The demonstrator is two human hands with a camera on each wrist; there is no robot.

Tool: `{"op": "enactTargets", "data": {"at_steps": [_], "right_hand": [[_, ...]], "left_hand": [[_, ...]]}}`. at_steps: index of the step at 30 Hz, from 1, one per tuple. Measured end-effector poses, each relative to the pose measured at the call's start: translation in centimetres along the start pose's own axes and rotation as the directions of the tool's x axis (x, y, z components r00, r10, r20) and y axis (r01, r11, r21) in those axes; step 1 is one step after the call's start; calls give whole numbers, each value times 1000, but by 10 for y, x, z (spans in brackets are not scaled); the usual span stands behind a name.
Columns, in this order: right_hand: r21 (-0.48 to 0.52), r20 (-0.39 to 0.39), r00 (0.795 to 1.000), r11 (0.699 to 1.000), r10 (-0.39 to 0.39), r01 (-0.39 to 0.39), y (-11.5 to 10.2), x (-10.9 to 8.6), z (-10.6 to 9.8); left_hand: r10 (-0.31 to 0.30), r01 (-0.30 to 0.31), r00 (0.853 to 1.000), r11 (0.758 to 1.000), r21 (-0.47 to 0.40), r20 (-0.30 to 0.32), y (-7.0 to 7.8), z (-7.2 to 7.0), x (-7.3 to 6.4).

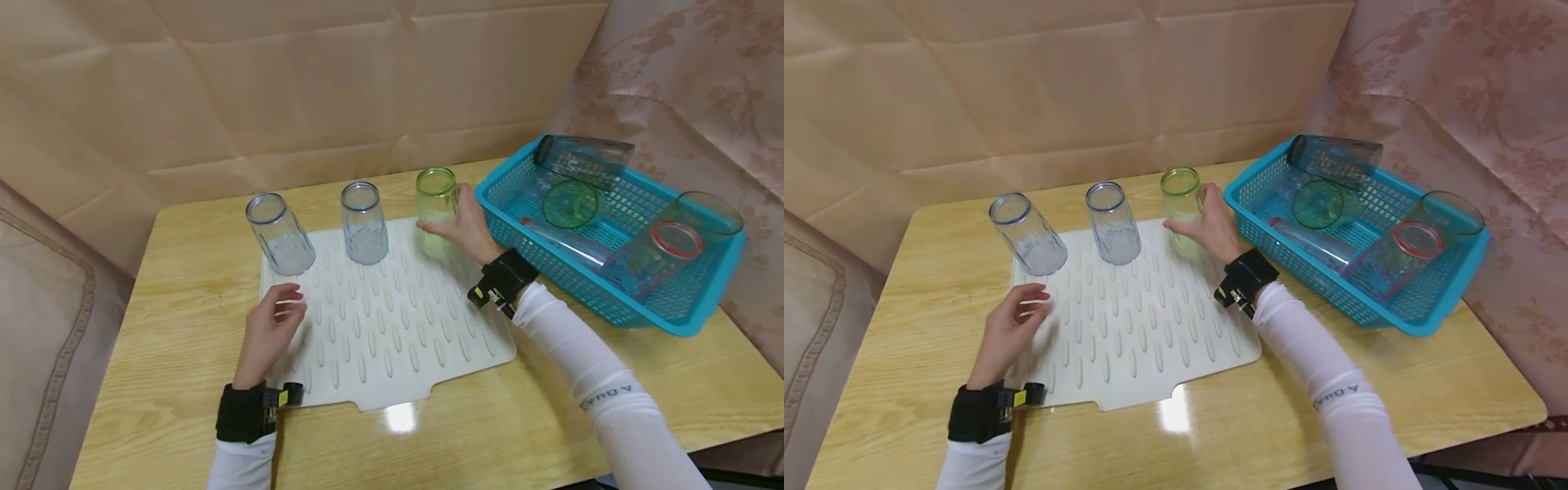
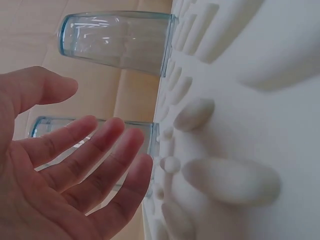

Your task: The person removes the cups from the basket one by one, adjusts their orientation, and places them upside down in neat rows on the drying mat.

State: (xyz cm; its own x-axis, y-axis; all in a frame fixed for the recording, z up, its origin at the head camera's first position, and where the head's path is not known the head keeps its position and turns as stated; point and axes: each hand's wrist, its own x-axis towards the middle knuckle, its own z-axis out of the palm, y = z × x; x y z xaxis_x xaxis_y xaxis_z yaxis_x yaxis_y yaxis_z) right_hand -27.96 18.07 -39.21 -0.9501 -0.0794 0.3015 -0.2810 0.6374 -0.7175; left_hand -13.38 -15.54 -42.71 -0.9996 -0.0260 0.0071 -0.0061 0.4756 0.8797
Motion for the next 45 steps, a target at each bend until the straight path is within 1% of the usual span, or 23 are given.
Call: {"op": "enactTargets", "data": {"at_steps": [3, 9, 15, 18, 19, 22, 25, 29, 31, 34, 37, 41, 44, 45], "right_hand": [[23, -13, 999, 999, 33, -32, 4, -1, 3], [31, -27, 999, 998, 47, -46, 7, 0, 5], [51, -31, 997, 997, 67, -66, 10, 1, 8], [60, -36, 997, 996, 70, -68, 13, 1, 9], [62, -38, 997, 996, 72, -70, 15, 1, 10], [73, -37, 996, 994, 79, -76, 18, 1, 11], [89, -37, 996, 993, 85, -81, 20, 0, 11], [111, -38, 995, 990, 96, -92, 20, 0, 10], [113, -38, 994, 989, 105, -100, 20, -1, 10], [111, -32, 993, 988, 115, -111, 20, -1, 9], [102, -20, 992, 987, 127, -124, 21, 0, 8], [94, -11, 990, 986, 141, -139, 23, 0, 9], [96, -11, 990, 986, 140, -138, 24, 0, 9], [99, -12, 990, 986, 137, -136, 24, 0, 9]], "left_hand": [[-13, 13, 1000, 1000, 1, -4, -3, 0, -1], [-24, 24, 1000, 1000, -7, -10, -5, -1, -3], [-19, 19, 1000, 1000, -6, -23, -5, -1, -3], [-4, 4, 999, 1000, -4, -33, -7, 0, -3], [12, -12, 999, 1000, 5, -43, -10, 0, -3], [54, -51, 997, 998, 42, -59, -24, 3, 0], [79, -74, 995, 995, 64, -69, -41, 6, 5], [73, -69, 995, 996, 58, -71, -56, 8, 11], [73, -69, 995, 996, 61, -71, -59, 8, 12], [87, -82, 994, 994, 72, -69, -56, 7, 12], [102, -98, 993, 993, 72, -63, -45, 6, 8], [97, -93, 994, 993, 67, -54, -29, 4, 3], [90, -86, 995, 994, 73, -49, -22, 3, 1], [81, -78, 996, 995, 62, -45, -18, 3, 0]]}}
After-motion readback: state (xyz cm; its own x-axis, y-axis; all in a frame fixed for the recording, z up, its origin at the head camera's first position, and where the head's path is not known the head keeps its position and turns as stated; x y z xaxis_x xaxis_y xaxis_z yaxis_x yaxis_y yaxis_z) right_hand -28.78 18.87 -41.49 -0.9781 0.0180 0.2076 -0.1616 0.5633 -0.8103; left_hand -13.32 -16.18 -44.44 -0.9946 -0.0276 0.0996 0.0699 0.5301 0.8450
